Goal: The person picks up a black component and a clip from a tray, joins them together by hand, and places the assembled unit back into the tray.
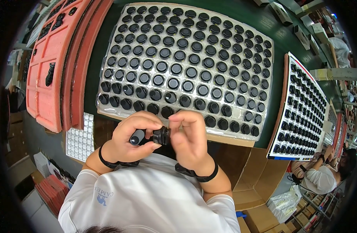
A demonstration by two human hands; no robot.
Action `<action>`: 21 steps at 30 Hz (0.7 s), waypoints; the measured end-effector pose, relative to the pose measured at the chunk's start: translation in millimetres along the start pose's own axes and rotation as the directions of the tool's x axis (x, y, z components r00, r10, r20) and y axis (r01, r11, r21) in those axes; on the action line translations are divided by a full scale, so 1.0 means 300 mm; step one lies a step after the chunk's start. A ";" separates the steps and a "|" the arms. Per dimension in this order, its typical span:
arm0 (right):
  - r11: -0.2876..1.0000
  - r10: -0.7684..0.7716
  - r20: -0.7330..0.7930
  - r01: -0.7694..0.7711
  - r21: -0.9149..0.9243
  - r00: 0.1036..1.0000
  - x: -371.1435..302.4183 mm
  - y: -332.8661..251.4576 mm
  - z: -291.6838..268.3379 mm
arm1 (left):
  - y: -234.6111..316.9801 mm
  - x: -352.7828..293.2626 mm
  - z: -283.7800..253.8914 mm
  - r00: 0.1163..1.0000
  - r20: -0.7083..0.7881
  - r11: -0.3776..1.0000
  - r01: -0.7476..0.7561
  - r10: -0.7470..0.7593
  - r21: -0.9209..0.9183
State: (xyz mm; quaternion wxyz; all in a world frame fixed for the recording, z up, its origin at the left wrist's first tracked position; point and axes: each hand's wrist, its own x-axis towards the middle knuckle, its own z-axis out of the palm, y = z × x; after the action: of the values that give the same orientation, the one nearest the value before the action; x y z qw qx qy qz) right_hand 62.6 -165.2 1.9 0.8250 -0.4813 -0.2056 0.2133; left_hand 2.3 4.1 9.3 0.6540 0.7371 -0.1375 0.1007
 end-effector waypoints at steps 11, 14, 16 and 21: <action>0.972 -0.107 0.090 0.123 -0.198 0.990 0.014 0.016 0.005 | -0.008 -0.005 0.000 0.994 -0.059 0.981 0.077 -0.089 -0.178; 0.946 -0.090 0.086 0.112 -0.304 0.992 0.010 0.012 0.012 | 0.010 0.003 -0.011 0.996 -0.018 0.995 0.089 -0.090 -0.051; 0.929 -0.081 0.086 0.107 -0.354 0.993 0.011 0.011 0.011 | 0.009 0.001 -0.016 0.996 0.001 0.996 0.092 -0.092 0.014; 0.952 0.123 0.059 -0.135 0.273 0.991 0.026 0.018 0.002 | -0.018 -0.017 -0.021 0.975 -0.036 0.901 0.188 -0.219 -0.390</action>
State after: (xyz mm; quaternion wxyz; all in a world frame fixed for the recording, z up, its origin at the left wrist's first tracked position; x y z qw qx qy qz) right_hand 67.8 -158.1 -1.6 0.8641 -0.3692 -0.1587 0.3031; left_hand -0.6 11.3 3.4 0.7975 0.6003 -0.0508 0.0321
